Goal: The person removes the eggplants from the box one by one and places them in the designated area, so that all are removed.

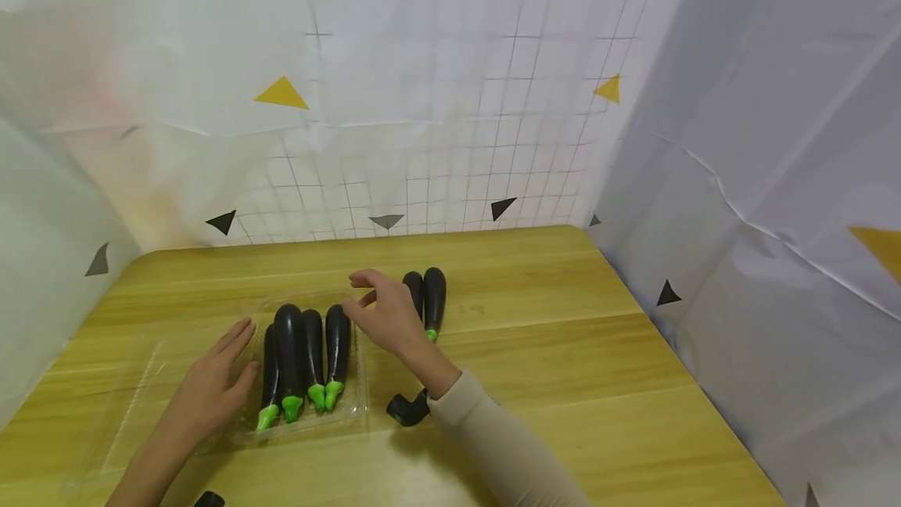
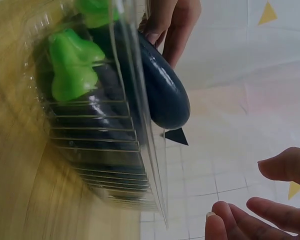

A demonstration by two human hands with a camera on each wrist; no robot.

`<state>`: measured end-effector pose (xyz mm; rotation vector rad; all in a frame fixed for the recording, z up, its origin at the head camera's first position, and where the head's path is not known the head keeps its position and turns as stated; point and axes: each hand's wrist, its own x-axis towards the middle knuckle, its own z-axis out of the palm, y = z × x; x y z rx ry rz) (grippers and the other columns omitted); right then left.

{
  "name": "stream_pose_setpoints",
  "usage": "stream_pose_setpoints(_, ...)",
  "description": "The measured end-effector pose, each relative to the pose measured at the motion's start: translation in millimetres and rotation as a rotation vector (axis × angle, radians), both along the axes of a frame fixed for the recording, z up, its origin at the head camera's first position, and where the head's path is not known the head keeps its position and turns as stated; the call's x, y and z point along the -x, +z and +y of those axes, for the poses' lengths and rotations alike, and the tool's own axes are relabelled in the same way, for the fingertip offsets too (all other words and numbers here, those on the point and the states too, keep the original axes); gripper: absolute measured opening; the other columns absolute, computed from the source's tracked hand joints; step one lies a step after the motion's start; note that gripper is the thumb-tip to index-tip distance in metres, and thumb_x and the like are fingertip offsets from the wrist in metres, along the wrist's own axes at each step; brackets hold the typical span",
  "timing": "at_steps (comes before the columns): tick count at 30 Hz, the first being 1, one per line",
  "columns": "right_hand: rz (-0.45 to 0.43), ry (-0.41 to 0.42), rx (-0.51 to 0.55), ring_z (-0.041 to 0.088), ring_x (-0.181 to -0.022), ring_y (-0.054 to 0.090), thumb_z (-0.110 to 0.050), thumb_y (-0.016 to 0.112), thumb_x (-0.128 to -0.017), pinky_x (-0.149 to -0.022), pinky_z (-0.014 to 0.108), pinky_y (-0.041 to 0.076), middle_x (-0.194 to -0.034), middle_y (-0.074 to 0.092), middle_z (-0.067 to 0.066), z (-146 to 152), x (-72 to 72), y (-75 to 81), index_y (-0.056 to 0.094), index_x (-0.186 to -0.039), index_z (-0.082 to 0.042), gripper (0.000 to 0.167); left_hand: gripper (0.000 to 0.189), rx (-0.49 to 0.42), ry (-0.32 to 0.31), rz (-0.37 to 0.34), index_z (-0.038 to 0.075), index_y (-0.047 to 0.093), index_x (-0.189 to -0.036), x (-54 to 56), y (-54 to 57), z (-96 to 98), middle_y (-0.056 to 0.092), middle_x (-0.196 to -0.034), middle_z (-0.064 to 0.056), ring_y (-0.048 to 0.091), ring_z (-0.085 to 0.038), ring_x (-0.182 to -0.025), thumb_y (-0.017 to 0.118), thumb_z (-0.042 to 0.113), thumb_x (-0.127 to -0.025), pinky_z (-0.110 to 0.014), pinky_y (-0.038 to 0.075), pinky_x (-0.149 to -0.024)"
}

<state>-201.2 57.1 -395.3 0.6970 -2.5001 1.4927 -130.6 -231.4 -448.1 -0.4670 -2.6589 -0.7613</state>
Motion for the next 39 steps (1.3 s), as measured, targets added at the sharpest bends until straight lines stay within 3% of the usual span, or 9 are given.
stream_pose_setpoints(13,-0.016,0.026,-0.001,0.015,-0.097,0.069,-0.022,0.072,-0.099,-0.065,0.029,0.059,-0.131,0.07,0.002,-9,-5.7,2.5,0.065,-0.137,-0.012,0.04,0.059,0.002,0.005,-0.02,-0.015,0.042,-0.149,0.3,0.9,0.5,0.038,-0.157,-0.032,0.043,-0.056,-0.135,0.062,0.004,-0.096,-0.07,0.039,-0.107)
stream_pose_setpoints(25,-0.063,0.095,-0.026,0.019,-0.095,0.07,-0.018,0.073,-0.099,-0.066,0.026,0.058,-0.133,0.068,0.01,-22,-6.2,-7.1,0.065,-0.137,-0.01,0.04,0.059,0.004,0.006,-0.016,-0.016,0.043,-0.148,-1.0,4.0,1.7,0.038,-0.156,-0.032,0.044,-0.055,-0.135,0.063,0.003,-0.096,-0.068,0.039,-0.108)
stream_pose_setpoints(33,-0.046,0.112,-0.112,0.009,-0.092,0.069,-0.02,0.073,-0.099,-0.059,0.022,0.055,-0.134,0.068,0.007,-32,-5.4,-3.0,0.065,-0.138,-0.011,0.041,0.058,-0.001,0.01,-0.026,-0.016,0.043,-0.148,-1.4,2.9,1.8,0.038,-0.156,-0.033,0.043,-0.056,-0.135,0.062,0.004,-0.097,-0.069,0.039,-0.107)
stream_pose_setpoints(39,-0.056,0.13,-0.193,0.005,-0.088,0.066,-0.023,0.074,-0.099,-0.068,0.02,0.055,-0.132,0.068,0.006,-40,-3.7,0.3,0.063,-0.14,-0.009,0.045,0.058,-0.002,0.014,-0.031,-0.015,0.043,-0.149,-0.9,3.5,1.8,0.038,-0.157,-0.031,0.043,-0.055,-0.136,0.062,0.004,-0.097,-0.069,0.039,-0.108)
